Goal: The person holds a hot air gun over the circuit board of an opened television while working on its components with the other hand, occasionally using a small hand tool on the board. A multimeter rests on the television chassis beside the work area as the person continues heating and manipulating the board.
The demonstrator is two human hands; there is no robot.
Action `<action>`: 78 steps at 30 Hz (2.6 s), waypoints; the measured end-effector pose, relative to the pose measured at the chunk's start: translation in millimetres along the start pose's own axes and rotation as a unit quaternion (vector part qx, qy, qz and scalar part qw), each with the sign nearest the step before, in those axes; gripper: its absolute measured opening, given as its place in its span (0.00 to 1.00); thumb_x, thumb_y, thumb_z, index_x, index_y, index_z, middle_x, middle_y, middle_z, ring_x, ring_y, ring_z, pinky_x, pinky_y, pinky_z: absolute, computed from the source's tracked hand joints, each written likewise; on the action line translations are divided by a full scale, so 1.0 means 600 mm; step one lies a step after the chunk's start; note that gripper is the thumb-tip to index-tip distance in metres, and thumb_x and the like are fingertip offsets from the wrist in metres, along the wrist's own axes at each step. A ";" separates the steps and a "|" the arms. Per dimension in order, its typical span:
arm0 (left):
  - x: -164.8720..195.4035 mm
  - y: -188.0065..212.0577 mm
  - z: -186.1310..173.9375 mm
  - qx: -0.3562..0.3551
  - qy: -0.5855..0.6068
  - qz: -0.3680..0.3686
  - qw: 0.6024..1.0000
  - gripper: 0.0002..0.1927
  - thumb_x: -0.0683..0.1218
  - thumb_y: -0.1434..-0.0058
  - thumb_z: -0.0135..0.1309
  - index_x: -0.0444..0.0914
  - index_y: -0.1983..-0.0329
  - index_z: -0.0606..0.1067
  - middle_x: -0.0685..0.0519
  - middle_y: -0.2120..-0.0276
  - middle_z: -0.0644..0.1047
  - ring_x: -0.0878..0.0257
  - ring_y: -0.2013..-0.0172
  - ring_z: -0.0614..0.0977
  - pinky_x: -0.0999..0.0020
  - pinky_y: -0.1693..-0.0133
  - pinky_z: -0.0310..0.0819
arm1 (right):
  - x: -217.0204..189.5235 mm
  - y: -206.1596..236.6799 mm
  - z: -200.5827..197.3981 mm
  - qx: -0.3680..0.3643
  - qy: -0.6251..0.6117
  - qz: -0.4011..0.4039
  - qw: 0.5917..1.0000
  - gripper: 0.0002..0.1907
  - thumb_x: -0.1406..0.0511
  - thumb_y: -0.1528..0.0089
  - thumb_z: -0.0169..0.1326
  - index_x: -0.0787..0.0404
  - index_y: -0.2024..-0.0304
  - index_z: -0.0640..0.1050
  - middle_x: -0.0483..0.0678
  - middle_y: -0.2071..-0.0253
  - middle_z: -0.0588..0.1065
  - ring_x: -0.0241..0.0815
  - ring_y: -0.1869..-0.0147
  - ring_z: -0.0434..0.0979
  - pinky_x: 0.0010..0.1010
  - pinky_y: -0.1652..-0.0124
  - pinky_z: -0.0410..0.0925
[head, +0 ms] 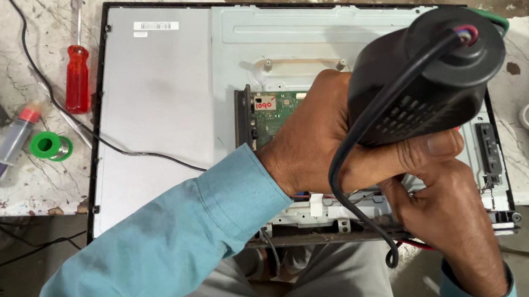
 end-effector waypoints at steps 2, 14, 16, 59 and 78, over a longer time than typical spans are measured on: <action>-0.001 0.000 0.001 0.000 0.003 -0.003 1.000 0.21 0.63 0.31 0.62 0.42 0.55 0.80 0.56 0.73 0.83 0.69 0.71 0.87 0.72 0.67 0.84 | 0.000 0.000 -0.001 0.002 -0.033 -0.001 0.999 0.17 0.71 0.44 0.62 0.63 0.52 0.80 0.57 0.65 0.81 0.51 0.63 0.85 0.35 0.74 0.75; -0.004 0.001 -0.001 0.001 -0.008 0.001 1.000 0.21 0.63 0.31 0.62 0.42 0.52 0.80 0.56 0.70 0.84 0.68 0.68 0.88 0.72 0.63 0.86 | -0.003 0.002 -0.003 0.013 -0.018 -0.023 0.999 0.14 0.70 0.44 0.64 0.63 0.56 0.82 0.56 0.64 0.82 0.50 0.59 0.84 0.36 0.68 0.75; -0.006 0.003 -0.001 0.002 -0.007 -0.006 1.000 0.20 0.61 0.31 0.63 0.41 0.51 0.80 0.55 0.68 0.84 0.67 0.66 0.88 0.71 0.62 0.86 | -0.001 0.002 -0.008 0.027 -0.034 -0.017 0.999 0.14 0.71 0.45 0.64 0.63 0.56 0.82 0.55 0.63 0.82 0.48 0.59 0.84 0.35 0.68 0.75; -0.036 0.026 -0.011 -0.010 0.040 -0.104 0.994 0.13 0.49 0.29 0.61 0.35 0.60 0.74 0.54 0.70 0.77 0.68 0.68 0.79 0.72 0.63 0.76 | -0.001 -0.009 -0.045 0.058 -0.176 0.090 0.978 0.12 0.66 0.40 0.60 0.66 0.55 0.81 0.55 0.65 0.82 0.44 0.66 0.84 0.36 0.69 0.73; -0.014 0.019 -0.011 0.004 0.018 -0.071 0.997 0.14 0.47 0.30 0.64 0.36 0.67 0.74 0.57 0.74 0.76 0.69 0.71 0.76 0.74 0.68 0.71 | 0.001 -0.010 -0.039 0.051 -0.172 0.093 0.979 0.12 0.67 0.40 0.59 0.66 0.55 0.82 0.54 0.65 0.83 0.42 0.65 0.84 0.35 0.67 0.74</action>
Point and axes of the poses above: each hand's wrist, its own y-axis away from the middle knuckle, its own z-axis out of the palm, x = y × z, the point moved 9 cm from there along -y, towards the middle knuckle
